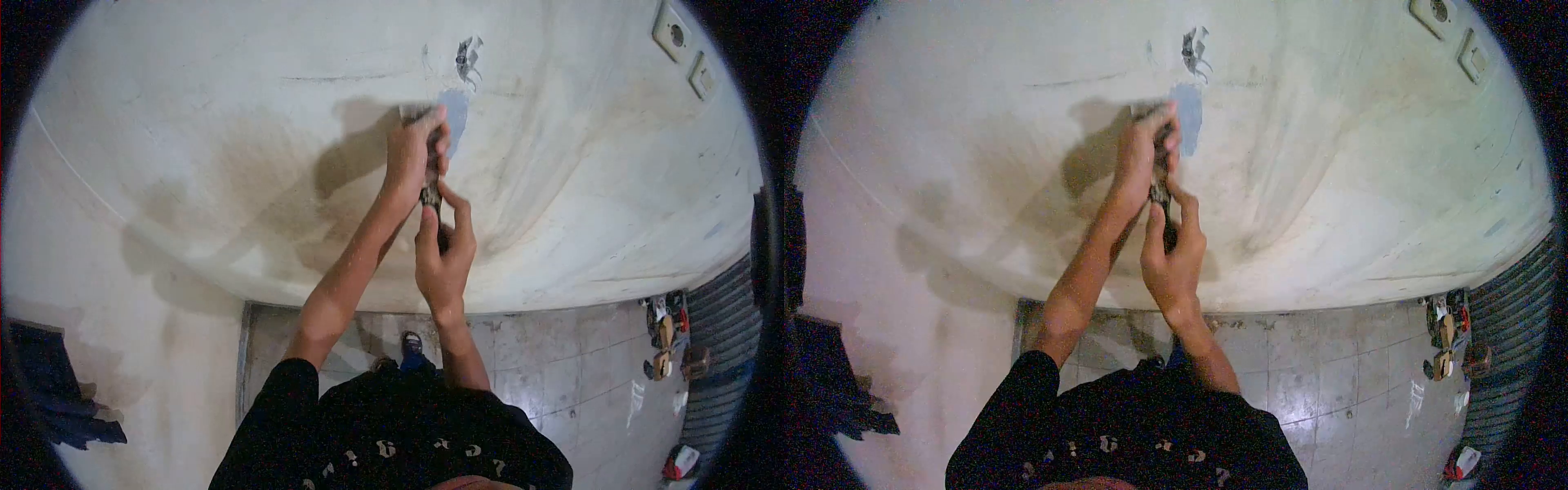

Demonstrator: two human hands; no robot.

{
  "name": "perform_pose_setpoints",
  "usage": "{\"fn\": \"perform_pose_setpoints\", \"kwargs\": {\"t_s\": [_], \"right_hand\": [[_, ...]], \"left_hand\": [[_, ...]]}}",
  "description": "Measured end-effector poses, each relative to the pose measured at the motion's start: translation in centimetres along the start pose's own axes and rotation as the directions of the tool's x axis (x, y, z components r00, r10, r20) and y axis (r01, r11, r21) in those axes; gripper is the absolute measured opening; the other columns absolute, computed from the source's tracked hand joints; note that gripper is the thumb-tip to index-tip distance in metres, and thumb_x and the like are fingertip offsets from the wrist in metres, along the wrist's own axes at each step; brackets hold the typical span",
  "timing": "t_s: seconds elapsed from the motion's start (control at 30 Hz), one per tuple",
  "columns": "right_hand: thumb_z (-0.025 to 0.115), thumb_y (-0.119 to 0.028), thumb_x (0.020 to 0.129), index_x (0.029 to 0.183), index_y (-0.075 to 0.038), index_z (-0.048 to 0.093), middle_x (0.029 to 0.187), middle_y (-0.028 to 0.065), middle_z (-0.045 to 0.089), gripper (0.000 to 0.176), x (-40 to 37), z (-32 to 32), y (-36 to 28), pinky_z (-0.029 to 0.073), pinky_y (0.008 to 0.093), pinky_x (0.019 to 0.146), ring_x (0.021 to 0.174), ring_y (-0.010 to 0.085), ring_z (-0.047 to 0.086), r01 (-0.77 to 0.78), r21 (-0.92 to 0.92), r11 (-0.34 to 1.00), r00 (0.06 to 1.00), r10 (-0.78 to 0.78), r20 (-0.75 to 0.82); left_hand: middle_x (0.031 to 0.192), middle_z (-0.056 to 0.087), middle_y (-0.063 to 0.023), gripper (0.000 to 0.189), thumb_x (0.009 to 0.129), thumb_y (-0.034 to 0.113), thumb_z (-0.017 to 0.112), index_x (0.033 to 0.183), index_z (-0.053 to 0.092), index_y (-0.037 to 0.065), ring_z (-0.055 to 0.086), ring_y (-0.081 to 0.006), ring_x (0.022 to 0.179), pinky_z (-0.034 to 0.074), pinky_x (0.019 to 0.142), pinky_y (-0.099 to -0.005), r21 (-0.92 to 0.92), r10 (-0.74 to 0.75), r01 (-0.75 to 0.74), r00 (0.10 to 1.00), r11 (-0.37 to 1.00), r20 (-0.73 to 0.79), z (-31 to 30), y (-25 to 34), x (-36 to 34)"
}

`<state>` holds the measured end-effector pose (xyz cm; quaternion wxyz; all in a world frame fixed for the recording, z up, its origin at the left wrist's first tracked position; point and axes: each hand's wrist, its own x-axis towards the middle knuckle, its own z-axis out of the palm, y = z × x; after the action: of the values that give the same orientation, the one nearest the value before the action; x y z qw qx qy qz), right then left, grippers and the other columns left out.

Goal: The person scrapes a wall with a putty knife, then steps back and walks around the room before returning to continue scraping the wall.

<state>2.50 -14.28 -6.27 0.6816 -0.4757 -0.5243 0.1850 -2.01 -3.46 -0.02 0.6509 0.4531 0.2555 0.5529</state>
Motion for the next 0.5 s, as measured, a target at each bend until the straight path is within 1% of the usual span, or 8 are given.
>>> {"fn": "perform_pose_setpoints", "kwargs": {"t_s": [0.03, 0.1, 0.17, 0.27, 0.3, 0.4, 0.43, 0.5], "right_hand": [[0.051, -0.011, 0.097, 0.126, -0.001, 0.049, 0.06, -0.0026, 0.049, 0.031, -0.3, 0.0, 0.1, 0.028, 0.0204, 0.046, 0.052, 0.0026, 0.04, -0.008, -0.002, 1.0, 1.0, 0.008, 0.003], [0.051, -0.012, 0.097, 0.126, -0.001, 0.049, 0.06, -0.0024, 0.049, 0.031, 0.2, 0.0, -0.8, 0.029, 0.0206, 0.046, 0.052, 0.0028, 0.041, -0.036, 0.013, 0.999, 0.999, 0.036, 0.004], [0.051, -0.009, 0.096, 0.125, 0.001, 0.048, 0.088, 0.0136, 0.059, 0.031, 1.1, -0.3, -2.5, 0.043, 0.0261, 0.057, 0.066, 0.0101, 0.055, -0.09, 0.017, 0.996, 0.995, 0.09, 0.033], [0.051, -0.008, 0.095, 0.124, 0.003, 0.048, 0.103, 0.0226, 0.064, 0.031, 0.1, -0.4, -0.7, 0.051, 0.0305, 0.066, 0.079, 0.0184, 0.065, -0.037, -0.029, 0.999, 0.999, 0.038, 0.029], [0.05, -0.007, 0.095, 0.124, 0.003, 0.048, 0.104, 0.0229, 0.064, 0.031, -0.5, -0.6, -0.4, 0.051, 0.031, 0.066, 0.081, 0.0193, 0.066, -0.055, -0.058, 0.997, 0.998, 0.057, 0.042], [0.05, -0.007, 0.095, 0.124, 0.003, 0.048, 0.108, 0.0234, 0.064, 0.031, -0.1, -0.5, -1.1, 0.052, 0.033, 0.068, 0.086, 0.0223, 0.067, -0.06, -0.044, 0.997, 0.997, 0.062, 0.044], [0.05, -0.007, 0.095, 0.124, 0.003, 0.048, 0.108, 0.0235, 0.064, 0.031, 0.3, -0.5, -2.1, 0.052, 0.0333, 0.068, 0.086, 0.0228, 0.067, -0.053, -0.033, 0.998, 0.998, 0.054, 0.042], [0.05, -0.007, 0.095, 0.124, 0.002, 0.048, 0.099, 0.0186, 0.061, 0.031, -0.3, -0.5, -1.2, 0.047, 0.0306, 0.063, 0.08, 0.0193, 0.062, -0.065, -0.044, 0.997, 0.997, 0.066, 0.036]], "left_hand": [[0.052, 0.047, 0.0008, 0.031, 0.089, 0.031, 0.059, 0.068, 0.054, 0.009, 0.047, -0.0127, 0.038, 0.036, 0.037, -0.0263, -0.03, -0.032, 0.032, 0.999, 0.999, -0.02, -0.1, -0.3, -0.2], [0.052, 0.046, 0.0006, 0.031, 0.089, 0.031, 0.06, 0.068, 0.054, 0.009, 0.047, -0.0128, 0.038, 0.035, 0.036, -0.0266, -0.021, 0.02, -0.02, 1.0, 1.0, -0.001, 0.3, 0.7, 0.4], [0.051, 0.046, 0.0003, 0.032, 0.088, 0.031, 0.06, 0.067, 0.054, 0.008, 0.047, -0.013, 0.038, 0.035, 0.035, -0.0271, -0.064, 0.075, -0.072, 0.997, 0.995, 0.033, 1.1, 1.5, 1.1], [0.052, 0.046, 0.0003, 0.031, 0.088, 0.031, 0.061, 0.069, 0.054, 0.008, 0.047, -0.0129, 0.038, 0.035, 0.036, -0.0271, -0.01, 0.007, -0.007, 1.0, 1.0, -0.027, 0.3, 0.0, 0.3], [0.052, 0.047, 0.0002, 0.03, 0.087, 0.031, 0.061, 0.069, 0.054, 0.008, 0.047, -0.0129, 0.038, 0.036, 0.036, -0.027, -0.074, -0.056, 0.056, 0.998, 0.996, -0.005, 0.0, -0.2, -0.4], [0.052, 0.047, 0.0001, 0.028, 0.087, 0.029, 0.062, 0.07, 0.054, 0.009, 0.046, -0.0129, 0.037, 0.036, 0.035, -0.0272, -0.058, -0.03, 0.028, 0.999, 0.998, -0.023, 0.5, 0.7, 0.2], [0.052, 0.047, 0.0001, 0.028, 0.087, 0.029, 0.062, 0.069, 0.054, 0.009, 0.046, -0.013, 0.037, 0.036, 0.035, -0.0273, -0.083, 0.016, -0.012, 0.999, 0.996, 0.041, 0.5, 0.8, 0.6], [0.052, 0.047, 0.0001, 0.028, 0.087, 0.03, 0.061, 0.069, 0.054, 0.009, 0.046, -0.0131, 0.038, 0.036, 0.035, -0.0273, -0.06, 0.003, -0.003, 1.0, 0.998, 0.001, 0.4, 0.3, 0.3]]}}
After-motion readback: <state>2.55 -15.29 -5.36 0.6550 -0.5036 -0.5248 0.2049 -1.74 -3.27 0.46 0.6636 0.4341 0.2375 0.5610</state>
